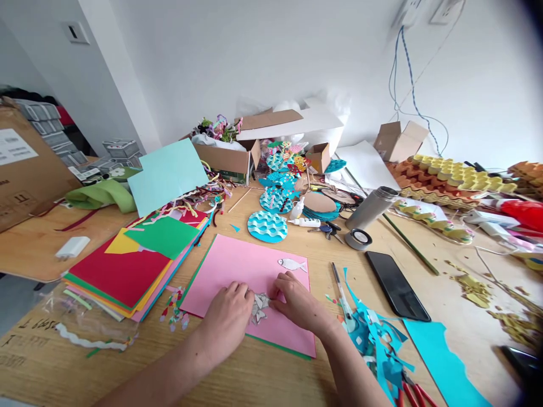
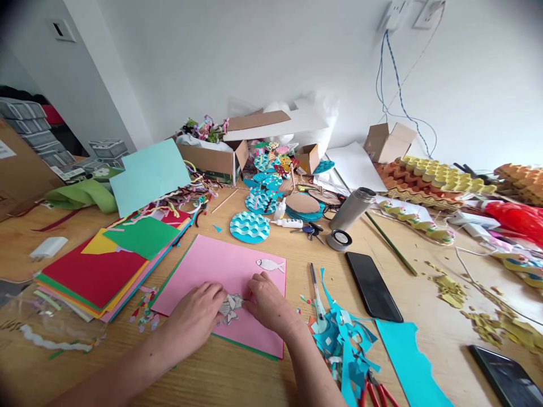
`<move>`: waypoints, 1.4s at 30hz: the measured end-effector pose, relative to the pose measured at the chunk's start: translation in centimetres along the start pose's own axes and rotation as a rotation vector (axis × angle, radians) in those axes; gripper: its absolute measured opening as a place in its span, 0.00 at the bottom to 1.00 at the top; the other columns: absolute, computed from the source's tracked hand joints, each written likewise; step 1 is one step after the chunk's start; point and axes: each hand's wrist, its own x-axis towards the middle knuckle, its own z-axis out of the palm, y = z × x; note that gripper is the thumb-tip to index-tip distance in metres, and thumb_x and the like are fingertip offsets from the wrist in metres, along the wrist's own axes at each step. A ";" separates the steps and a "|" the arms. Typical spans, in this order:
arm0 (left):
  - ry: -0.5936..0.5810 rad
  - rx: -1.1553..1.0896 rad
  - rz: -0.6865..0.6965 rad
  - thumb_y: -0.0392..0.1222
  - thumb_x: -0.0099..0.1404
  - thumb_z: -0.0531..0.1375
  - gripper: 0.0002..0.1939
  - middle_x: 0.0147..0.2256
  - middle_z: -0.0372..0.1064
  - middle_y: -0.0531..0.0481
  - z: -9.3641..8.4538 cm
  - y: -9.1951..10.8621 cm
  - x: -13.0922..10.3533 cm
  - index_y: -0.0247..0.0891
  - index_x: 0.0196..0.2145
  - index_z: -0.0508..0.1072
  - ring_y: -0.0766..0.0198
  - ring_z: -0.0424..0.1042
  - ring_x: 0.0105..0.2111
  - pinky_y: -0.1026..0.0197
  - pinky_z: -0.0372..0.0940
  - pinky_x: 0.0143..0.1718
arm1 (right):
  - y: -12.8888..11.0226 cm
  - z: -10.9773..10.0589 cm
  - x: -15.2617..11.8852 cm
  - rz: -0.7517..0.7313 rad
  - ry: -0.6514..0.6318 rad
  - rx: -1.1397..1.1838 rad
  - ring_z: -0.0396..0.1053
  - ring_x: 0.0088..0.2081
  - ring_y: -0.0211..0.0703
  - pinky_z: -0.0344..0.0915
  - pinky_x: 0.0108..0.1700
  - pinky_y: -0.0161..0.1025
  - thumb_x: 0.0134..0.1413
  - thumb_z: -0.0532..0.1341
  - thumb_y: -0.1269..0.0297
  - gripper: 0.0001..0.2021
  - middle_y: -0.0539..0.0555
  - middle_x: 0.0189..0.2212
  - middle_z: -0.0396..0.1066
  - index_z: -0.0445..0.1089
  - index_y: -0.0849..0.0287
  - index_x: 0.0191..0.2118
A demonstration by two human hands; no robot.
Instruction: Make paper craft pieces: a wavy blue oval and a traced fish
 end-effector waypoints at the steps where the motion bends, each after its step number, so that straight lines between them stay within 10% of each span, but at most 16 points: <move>1: -0.002 -0.006 -0.002 0.29 0.61 0.52 0.11 0.40 0.68 0.42 0.0 0.0 0.0 0.35 0.40 0.70 0.53 0.66 0.43 0.51 0.64 0.44 | 0.0 0.0 0.0 0.005 0.001 0.005 0.62 0.41 0.45 0.59 0.41 0.36 0.45 0.61 0.76 0.05 0.54 0.33 0.69 0.69 0.59 0.28; 15: 0.090 -0.288 -0.069 0.32 0.59 0.58 0.10 0.41 0.65 0.48 0.8 -0.6 0.0 0.39 0.39 0.67 0.56 0.62 0.45 0.56 0.59 0.46 | 0.1 -0.1 -0.2 0.016 -0.015 0.232 0.63 0.31 0.38 0.59 0.33 0.34 0.49 0.59 0.74 0.03 0.49 0.29 0.68 0.66 0.59 0.31; 22: 0.128 -0.308 -0.073 0.29 0.59 0.55 0.08 0.40 0.66 0.48 1.2 -1.0 0.4 0.38 0.36 0.66 0.58 0.63 0.43 0.56 0.60 0.45 | -1.9 1.7 0.1 -0.022 0.060 -0.098 0.60 0.39 0.48 0.58 0.39 0.40 0.44 0.68 0.57 0.15 0.56 0.36 0.67 0.67 0.60 0.34; 33: 0.275 -0.446 -0.075 0.30 0.58 0.55 0.21 0.47 0.68 0.48 0.6 -2.2 -0.6 0.41 0.50 0.64 0.59 0.65 0.48 0.55 0.61 0.51 | -3.2 2.5 0.7 0.117 -0.053 0.140 0.60 0.29 0.38 0.53 0.30 0.33 0.43 0.63 0.73 0.10 0.49 0.28 0.67 0.61 0.58 0.31; 42: 0.572 -0.527 -0.076 0.33 0.64 0.52 0.18 0.45 0.69 0.45 1.7 -3.5 -0.6 0.39 0.52 0.61 0.59 0.68 0.47 0.53 0.66 0.49 | -3.5 2.5 0.8 0.001 0.077 -0.050 0.64 0.40 0.45 0.57 0.41 0.37 0.50 0.55 0.77 0.11 0.56 0.37 0.70 0.65 0.59 0.39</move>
